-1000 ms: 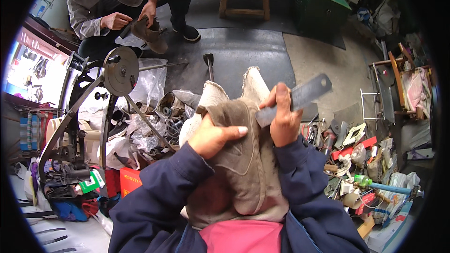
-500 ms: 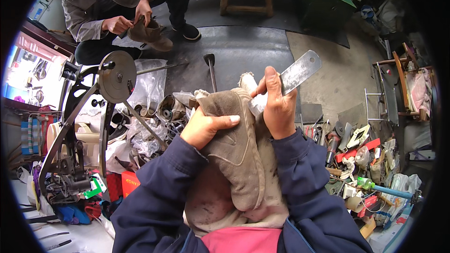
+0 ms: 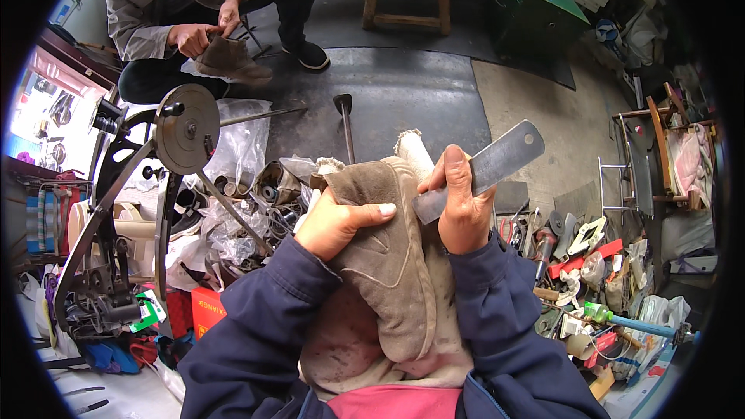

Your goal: The person sits on the floor in a cluttered workshop and uses a knife-like tool to scrape and trim the upper of a brown shoe. They repeatedly reposition the shoe, scrape different areas, and inspect the surface while another person works nearby.

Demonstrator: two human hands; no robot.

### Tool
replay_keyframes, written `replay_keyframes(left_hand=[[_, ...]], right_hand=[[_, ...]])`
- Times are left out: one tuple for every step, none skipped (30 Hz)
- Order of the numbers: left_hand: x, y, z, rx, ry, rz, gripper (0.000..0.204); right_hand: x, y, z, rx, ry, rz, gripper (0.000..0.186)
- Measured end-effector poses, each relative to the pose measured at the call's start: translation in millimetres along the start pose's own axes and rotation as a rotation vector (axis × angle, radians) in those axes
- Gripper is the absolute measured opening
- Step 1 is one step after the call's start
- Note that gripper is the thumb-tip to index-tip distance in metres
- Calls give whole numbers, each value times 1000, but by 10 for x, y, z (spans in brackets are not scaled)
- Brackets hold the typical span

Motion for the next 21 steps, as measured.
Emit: replay_keyframes(left_hand=[[0,-3,-1,-7,-2,-3,47],[1,-6,-4,-12,-2,-4,47],[3,-10,-6,-18,-2,-6,47],[3,-13,-7,-18,1,-5,47],[1,-14,-5,-17,5,-5,47],[0,-16,-2,-17,8,-5,47],[-2,-18,1,-13,7,-6,47],[-5,-19,4,-10,7,-6,47],[-7,-21,8,-8,4,-9,47],[-9,-22,11,3,2,-8,47],[-9,-22,14,12,-2,-10,47],[-10,-22,16,10,-9,-20,47],[-11,-20,16,22,-5,-9,47],[-11,-18,16,24,-4,-8,47],[-12,-15,16,22,-1,-7,47],[-14,-12,15,23,1,-4,46],[-16,-10,14,20,6,-2,46],[-18,-10,11,7,9,-9,46],[-17,-7,11,21,5,0,46],[-16,-7,11,26,-1,-1,46],[-16,-8,12,22,-12,-9,46]], right_hand=[[-17,9,-2,-5,-6,-4,52],[-33,17,-1,-15,-20,-9,52],[-45,22,1,-8,-16,-12,53],[-55,26,5,-5,-20,-15,53],[-66,32,8,-3,-24,-19,53],[-79,39,10,-5,-32,-20,53],[-94,44,11,-7,-41,-22,53],[-108,49,10,-10,-51,-24,54],[-119,54,9,-14,-53,-23,53],[-130,59,7,-18,-55,-23,53],[-139,62,6,-25,-61,-25,53],[-148,65,5,-23,-57,-26,53],[-156,68,4,-24,-56,-30,53],[-165,70,4,-31,-61,-32,53],[-186,70,0,-15,-62,-38,53],[-209,70,-4,-5,-69,-43,53],[-219,69,-3,-5,-77,-44,53],[-223,67,-1,1,-70,-43,53],[-227,65,2,-3,-64,-38,53],[-228,64,5,-17,-60,-28,53],[-228,65,8,-11,-57,-35,53]])
Point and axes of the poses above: each hand's wrist, its own x-axis towards the middle knuckle, its own y-axis out of the back of the hand, z = x × y, the point moved 1 cm from there along x, towards the middle knuckle, and after that the axes turned 14 degrees about -x, right-handed, at the moved point
